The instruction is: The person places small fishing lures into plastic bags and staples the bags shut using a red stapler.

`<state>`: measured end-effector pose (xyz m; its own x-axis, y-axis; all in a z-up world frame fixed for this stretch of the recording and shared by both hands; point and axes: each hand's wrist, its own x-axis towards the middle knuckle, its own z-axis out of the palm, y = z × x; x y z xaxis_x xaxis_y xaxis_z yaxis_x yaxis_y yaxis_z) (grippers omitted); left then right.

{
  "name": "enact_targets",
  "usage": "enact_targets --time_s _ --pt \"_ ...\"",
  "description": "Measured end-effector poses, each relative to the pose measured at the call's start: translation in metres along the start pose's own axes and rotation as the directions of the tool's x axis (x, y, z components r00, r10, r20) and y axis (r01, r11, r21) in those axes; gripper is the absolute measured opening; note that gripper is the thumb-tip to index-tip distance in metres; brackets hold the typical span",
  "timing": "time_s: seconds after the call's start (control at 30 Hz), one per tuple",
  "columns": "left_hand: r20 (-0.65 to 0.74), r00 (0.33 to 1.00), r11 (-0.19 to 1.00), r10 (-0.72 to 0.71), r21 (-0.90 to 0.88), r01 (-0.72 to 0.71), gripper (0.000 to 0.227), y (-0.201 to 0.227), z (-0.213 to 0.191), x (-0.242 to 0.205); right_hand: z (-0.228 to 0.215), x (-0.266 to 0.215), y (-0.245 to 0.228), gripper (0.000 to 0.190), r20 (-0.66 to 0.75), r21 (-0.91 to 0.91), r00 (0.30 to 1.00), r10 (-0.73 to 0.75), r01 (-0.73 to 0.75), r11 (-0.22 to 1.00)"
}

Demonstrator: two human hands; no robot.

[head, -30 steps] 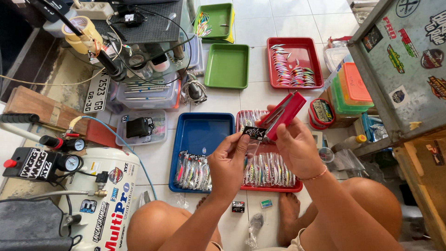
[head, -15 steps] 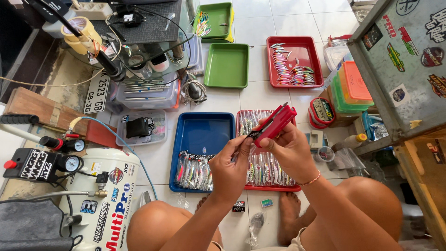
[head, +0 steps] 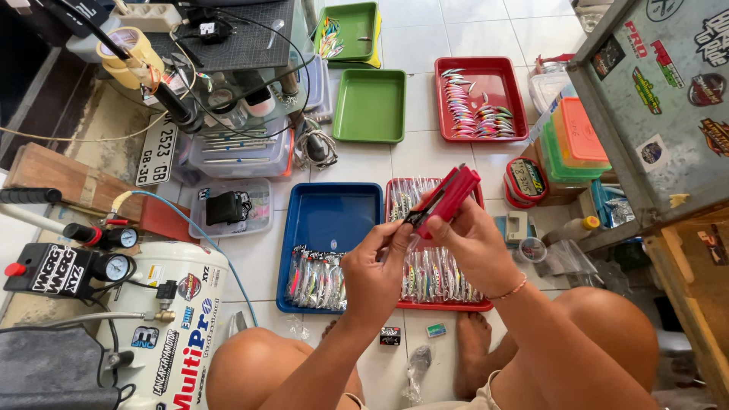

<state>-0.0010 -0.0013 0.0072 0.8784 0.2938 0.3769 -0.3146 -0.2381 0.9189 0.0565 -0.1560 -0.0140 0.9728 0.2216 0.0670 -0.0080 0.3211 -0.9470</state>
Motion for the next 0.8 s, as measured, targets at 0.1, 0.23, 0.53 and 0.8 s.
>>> enact_targets --time_s 0.1,0.23,0.53,0.8 --pt "0.017 0.968 0.96 -0.25 -0.124 0.25 0.019 -0.006 -0.001 0.007 0.009 0.003 -0.017 0.039 -0.059 0.171 0.992 0.113 -0.101 0.98" --pt "0.041 0.935 0.915 -0.352 -0.198 0.353 0.024 -0.007 0.0 0.01 -0.011 0.018 0.01 0.023 -0.21 0.145 0.954 0.216 -0.188 0.971" --pt "0.121 0.907 0.845 -0.405 -0.329 0.421 0.023 -0.009 0.001 0.015 -0.01 0.015 0.033 0.017 -0.115 -0.14 0.989 0.096 -0.112 0.984" --pt "0.08 0.941 0.895 -0.328 -0.293 0.336 0.02 -0.024 0.001 0.012 -0.001 0.023 0.053 0.015 -0.154 -0.165 0.986 0.068 -0.094 0.982"
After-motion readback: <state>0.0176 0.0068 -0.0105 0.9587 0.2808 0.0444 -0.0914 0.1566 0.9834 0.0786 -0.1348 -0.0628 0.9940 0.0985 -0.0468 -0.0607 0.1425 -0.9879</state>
